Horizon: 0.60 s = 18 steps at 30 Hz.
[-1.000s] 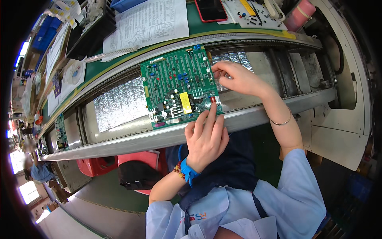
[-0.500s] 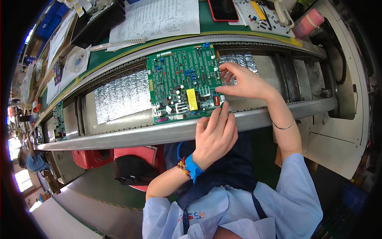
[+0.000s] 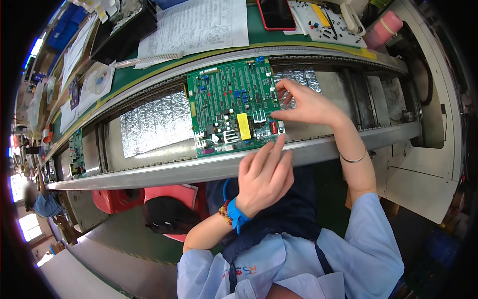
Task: The person assembles electronic components onto a circuit board by hand on a conveyor belt line.
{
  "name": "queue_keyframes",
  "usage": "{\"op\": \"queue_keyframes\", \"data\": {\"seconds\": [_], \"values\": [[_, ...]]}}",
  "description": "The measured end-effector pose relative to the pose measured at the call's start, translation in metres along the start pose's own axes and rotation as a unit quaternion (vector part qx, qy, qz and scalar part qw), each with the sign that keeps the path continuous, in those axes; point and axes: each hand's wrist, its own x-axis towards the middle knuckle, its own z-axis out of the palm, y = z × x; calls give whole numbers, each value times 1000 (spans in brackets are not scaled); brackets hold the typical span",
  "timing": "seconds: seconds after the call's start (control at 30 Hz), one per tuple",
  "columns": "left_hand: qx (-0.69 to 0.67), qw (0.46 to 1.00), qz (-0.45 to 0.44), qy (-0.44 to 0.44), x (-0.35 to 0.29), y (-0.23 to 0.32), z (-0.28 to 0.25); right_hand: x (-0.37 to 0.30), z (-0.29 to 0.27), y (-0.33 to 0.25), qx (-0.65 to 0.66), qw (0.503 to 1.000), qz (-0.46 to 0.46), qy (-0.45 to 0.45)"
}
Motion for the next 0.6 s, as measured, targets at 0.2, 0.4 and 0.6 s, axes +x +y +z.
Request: {"op": "queue_keyframes", "data": {"seconds": [0.2,0.4,0.6], "values": [[57,995,-63,45,2,-17,-30,1,-12,-6,-45,991,21,128],[43,995,-80,30,2,-27,-25,5,9,-13,-74,975,-145,153],[64,994,-65,69,10,-33,-20,6,12,-21,-71,985,-108,113]]}}
